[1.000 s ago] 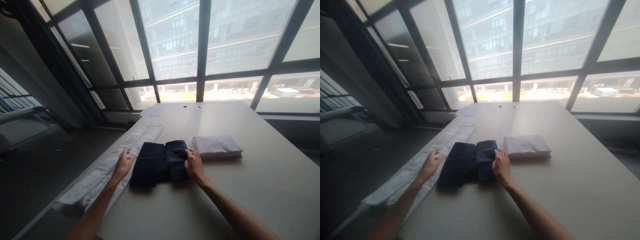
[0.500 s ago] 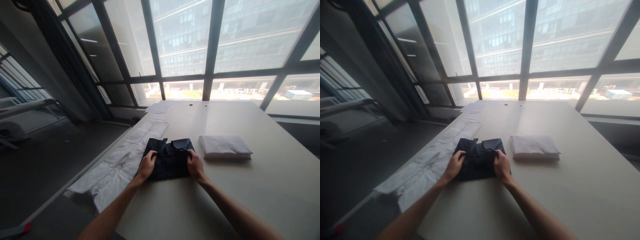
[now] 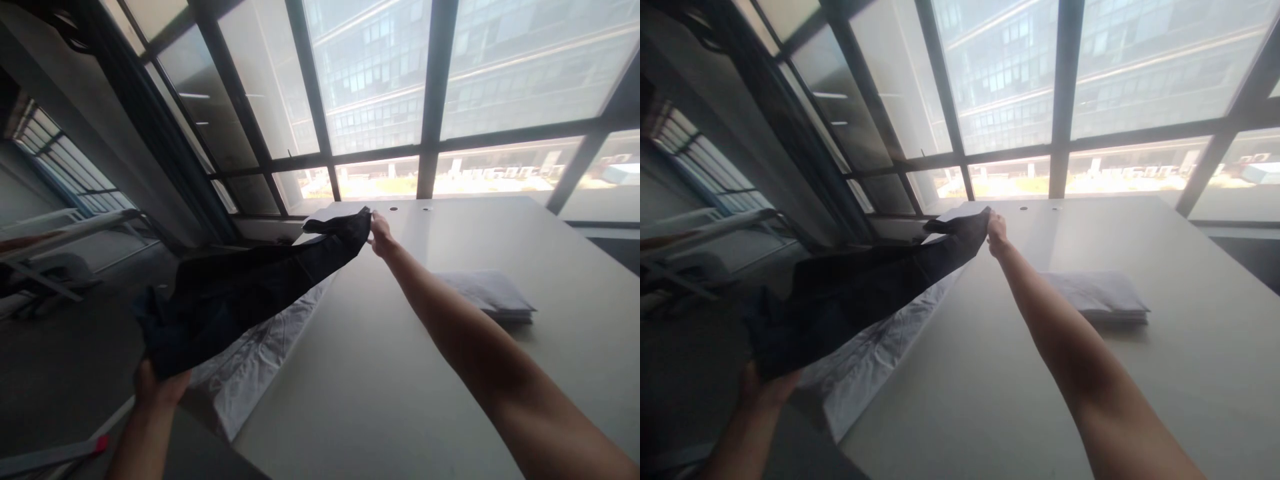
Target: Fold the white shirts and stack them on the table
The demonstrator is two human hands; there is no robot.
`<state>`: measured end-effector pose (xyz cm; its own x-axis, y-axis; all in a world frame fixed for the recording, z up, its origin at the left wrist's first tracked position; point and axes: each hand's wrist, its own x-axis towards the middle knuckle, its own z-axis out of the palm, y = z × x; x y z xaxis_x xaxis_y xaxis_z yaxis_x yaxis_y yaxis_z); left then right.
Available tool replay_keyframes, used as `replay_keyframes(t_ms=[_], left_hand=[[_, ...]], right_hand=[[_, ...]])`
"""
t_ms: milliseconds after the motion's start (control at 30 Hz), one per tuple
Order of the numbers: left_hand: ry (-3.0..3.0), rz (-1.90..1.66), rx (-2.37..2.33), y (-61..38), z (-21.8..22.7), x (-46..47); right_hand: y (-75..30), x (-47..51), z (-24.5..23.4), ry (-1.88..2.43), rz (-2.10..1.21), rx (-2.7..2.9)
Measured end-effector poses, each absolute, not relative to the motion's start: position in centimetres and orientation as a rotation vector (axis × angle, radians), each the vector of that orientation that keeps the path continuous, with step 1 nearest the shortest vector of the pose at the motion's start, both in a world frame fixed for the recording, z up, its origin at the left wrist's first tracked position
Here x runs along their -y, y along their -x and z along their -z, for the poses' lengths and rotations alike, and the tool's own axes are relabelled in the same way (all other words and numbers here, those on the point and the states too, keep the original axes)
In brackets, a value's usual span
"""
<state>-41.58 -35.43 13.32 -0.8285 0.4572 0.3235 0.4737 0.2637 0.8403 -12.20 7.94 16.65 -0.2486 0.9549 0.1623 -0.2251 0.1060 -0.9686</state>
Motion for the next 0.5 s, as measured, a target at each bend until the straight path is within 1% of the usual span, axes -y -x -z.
replay_keyframes(t_ms=[67,133,200,267,400,433,500], left_hand=[[0.611,1.659,2.412,41.9,-11.2,37.6],[0.302,1.667,2.278,42.2,-9.5,38.6],[0.251,1.648,2.163,42.2,-8.5,38.3],[0.464,1.569,2.095,41.7,-8.4,36.6],[1.029,1.223,1.991,37.8,-10.3,31.0],[1.153,1.203,1.956,36.4,-10.7,29.4],[1.404,1.242,1.935,33.3,-11.2,26.6]], right_hand=[[12.2,-6.6,-14.3,0.981,-1.236,1.356],[11.6,-4.8,-11.4,1.021,-1.197,1.423],[10.6,-3.0,-9.0,1.027,-1.175,1.528],[9.1,-1.4,-7.3,1.007,-1.147,1.636],[4.0,0.7,-6.2,0.917,-1.022,1.823],[2.1,1.0,-6.0,0.887,-0.951,1.901],[-2.5,1.2,-5.6,0.856,-0.683,2.154]])
